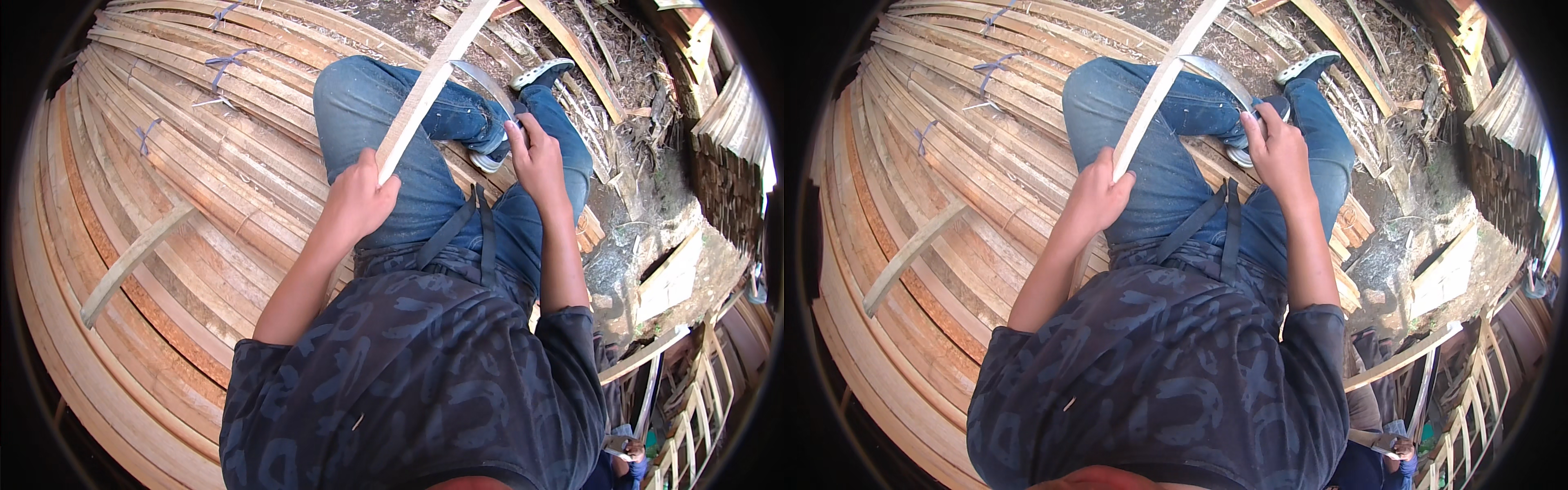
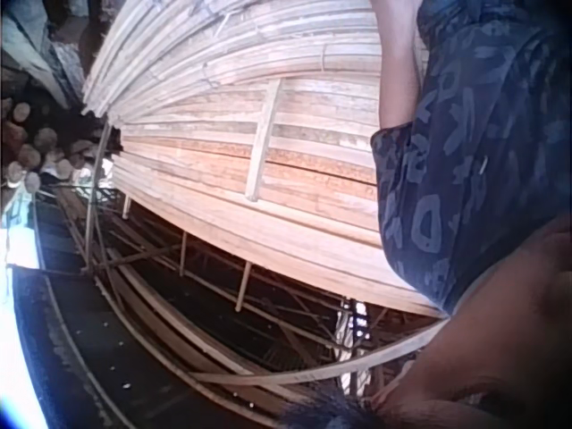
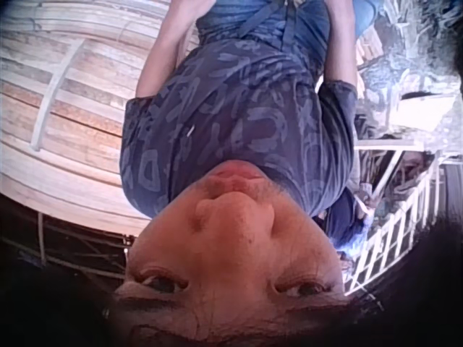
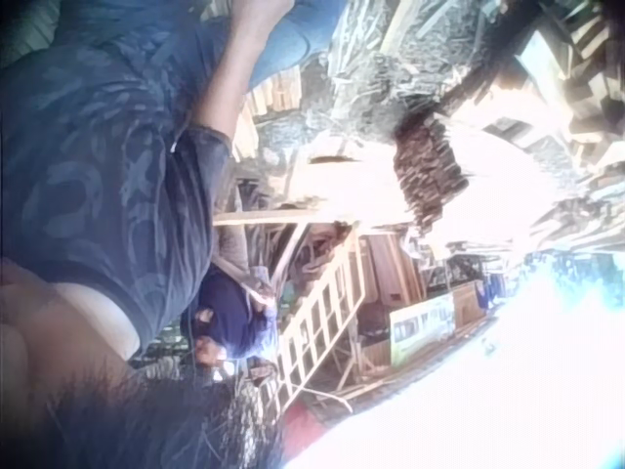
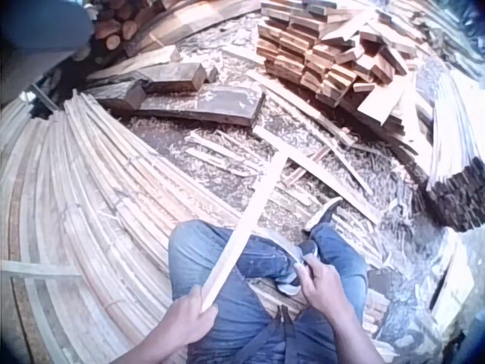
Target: The person sits on the ground and uses a curved knife to shave thin strips from a long wooden plank. They hold the plank against their legs and repeatedly draw the knife along its length to remove material.
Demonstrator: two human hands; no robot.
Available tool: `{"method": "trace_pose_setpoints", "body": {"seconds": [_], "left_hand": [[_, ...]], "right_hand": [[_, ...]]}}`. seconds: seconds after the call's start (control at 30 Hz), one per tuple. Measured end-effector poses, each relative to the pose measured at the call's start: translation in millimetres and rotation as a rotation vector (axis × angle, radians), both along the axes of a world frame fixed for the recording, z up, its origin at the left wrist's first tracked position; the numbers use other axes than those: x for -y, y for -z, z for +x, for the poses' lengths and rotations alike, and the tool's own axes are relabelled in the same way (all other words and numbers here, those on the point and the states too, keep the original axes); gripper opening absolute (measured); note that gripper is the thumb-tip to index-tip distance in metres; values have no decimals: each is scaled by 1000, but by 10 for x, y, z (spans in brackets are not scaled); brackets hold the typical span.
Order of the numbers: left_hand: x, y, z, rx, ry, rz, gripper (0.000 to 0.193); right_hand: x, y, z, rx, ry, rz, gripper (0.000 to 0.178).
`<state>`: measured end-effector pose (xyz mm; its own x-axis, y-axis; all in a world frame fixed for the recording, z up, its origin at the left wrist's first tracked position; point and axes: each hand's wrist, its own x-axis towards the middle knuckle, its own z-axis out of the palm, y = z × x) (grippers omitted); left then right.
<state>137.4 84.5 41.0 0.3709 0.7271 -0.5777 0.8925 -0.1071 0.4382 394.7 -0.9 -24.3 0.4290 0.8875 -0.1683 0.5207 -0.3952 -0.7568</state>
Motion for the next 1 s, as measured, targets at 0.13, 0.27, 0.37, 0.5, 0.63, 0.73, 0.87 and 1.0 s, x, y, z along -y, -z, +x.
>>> {"method": "trace_pose_setpoints", "body": {"seconds": [0.13, 0.27, 0.37, 0.5, 0.63, 0.73, 0.87, 1.0], "left_hand": [[21, -43, -41, -23, -109, -21, 33], [202, -10, -302, -79, -164, 4, 35], [311, 88, -452, -141, -160, 112, 34], [328, 230, -554, -116, -79, 320, 31], [373, 336, -549, -47, -90, 363, 29], [382, 409, -563, 5, -128, 356, 30], [371, 472, -545, 45, -177, 349, 32], [400, 525, -567, 69, -152, 393, 35]], "right_hand": [[35, -17, -22, -65, -8, -32, 26], [-54, -35, -164, -120, -48, 40, 27], [-238, -133, -212, -141, -111, 50, 28], [-488, -182, -275, 4, -235, 69, 30], [-731, -121, -265, 136, -299, 52, 32], [-868, -15, -194, 246, -357, 45, 34], [-960, 8, -79, 361, -426, 102, 32], [-999, -60, -43, 407, -481, 45, 32]]}}
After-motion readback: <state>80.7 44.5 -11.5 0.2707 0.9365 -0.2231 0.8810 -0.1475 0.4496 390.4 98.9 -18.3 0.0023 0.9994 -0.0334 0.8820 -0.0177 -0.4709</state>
